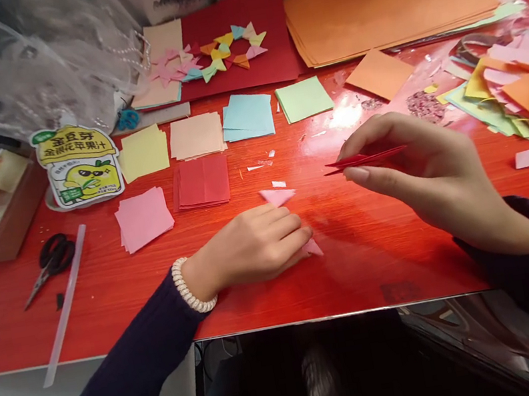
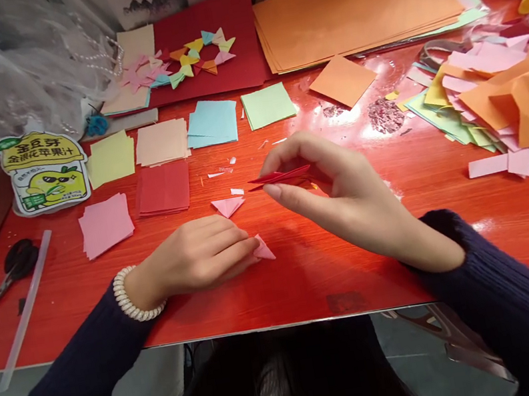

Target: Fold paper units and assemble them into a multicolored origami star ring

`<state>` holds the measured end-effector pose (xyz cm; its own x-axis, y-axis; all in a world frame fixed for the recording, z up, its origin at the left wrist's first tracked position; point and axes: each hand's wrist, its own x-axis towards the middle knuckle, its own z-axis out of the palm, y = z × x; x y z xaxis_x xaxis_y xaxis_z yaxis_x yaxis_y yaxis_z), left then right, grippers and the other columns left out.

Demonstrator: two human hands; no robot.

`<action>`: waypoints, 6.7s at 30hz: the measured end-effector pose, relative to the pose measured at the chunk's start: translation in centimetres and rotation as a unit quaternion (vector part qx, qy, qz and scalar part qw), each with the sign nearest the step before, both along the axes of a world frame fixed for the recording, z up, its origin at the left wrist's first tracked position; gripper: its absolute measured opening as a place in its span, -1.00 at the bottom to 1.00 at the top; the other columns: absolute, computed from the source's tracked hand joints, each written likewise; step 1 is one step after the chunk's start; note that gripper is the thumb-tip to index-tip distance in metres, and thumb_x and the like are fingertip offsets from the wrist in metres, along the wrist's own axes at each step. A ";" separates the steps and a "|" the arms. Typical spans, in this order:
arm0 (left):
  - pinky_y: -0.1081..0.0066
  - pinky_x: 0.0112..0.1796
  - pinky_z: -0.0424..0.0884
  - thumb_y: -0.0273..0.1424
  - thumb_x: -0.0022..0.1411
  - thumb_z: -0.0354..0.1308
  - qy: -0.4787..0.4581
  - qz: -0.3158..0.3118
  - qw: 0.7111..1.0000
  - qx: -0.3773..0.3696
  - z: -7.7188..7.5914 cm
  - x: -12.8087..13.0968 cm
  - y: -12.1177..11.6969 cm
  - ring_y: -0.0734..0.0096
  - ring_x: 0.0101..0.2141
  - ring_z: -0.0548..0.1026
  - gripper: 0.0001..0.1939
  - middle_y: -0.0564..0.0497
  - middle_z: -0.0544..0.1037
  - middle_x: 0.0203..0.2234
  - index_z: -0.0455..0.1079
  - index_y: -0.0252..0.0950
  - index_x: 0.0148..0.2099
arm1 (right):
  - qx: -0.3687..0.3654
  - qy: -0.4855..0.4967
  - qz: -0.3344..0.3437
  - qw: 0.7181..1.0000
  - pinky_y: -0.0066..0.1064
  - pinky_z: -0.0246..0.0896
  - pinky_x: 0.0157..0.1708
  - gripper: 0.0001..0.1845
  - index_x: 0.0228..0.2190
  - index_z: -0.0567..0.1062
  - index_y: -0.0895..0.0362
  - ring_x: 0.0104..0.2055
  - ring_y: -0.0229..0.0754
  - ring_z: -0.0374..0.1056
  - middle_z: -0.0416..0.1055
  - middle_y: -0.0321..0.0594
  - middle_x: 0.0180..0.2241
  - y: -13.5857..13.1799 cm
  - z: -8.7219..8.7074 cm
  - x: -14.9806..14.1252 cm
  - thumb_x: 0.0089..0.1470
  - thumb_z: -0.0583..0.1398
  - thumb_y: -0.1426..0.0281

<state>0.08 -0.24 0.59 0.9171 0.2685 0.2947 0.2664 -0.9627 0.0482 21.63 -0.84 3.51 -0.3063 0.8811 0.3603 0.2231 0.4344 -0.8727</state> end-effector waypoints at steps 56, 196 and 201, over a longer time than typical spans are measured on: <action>0.44 -0.23 0.45 -0.41 0.05 0.26 -0.394 0.286 0.725 -0.488 0.6 1.0 0.2 0.46 -0.28 0.47 -0.70 0.06 0.45 -0.37 0.28 -0.26 -0.16 | -0.114 0.036 0.009 0.993 -0.55 0.26 -0.39 -0.92 -0.32 0.48 0.14 -0.40 -0.36 0.31 0.39 -0.32 -0.43 0.1 -0.3 -0.1 0.10 0.20 0.40; 0.46 -0.17 0.56 -0.59 0.07 0.21 -0.219 -0.058 0.960 0.167 1.7 -0.2 -0.2 0.42 -0.23 0.53 -0.86 0.13 0.51 -0.41 0.36 -0.27 -0.45 | 0.299 -0.243 0.088 0.919 -0.39 0.23 -0.41 -0.79 -0.22 0.37 0.18 -0.44 -0.30 0.24 0.40 -0.26 -0.37 -2.1 0.3 0.5 0.24 -0.04 0.51; 0.46 -0.22 0.57 -0.59 0.15 0.12 -0.219 -0.011 0.968 0.122 2.0 -0.2 -0.8 0.41 -0.25 0.53 -0.88 0.06 0.52 -0.37 0.35 -0.30 -0.40 | 0.333 -0.249 0.069 0.907 -0.35 0.23 -0.43 -0.83 -0.18 0.37 0.21 -0.39 -0.25 0.28 0.40 -0.18 -0.34 -1.9 0.2 0.2 0.18 0.05 0.56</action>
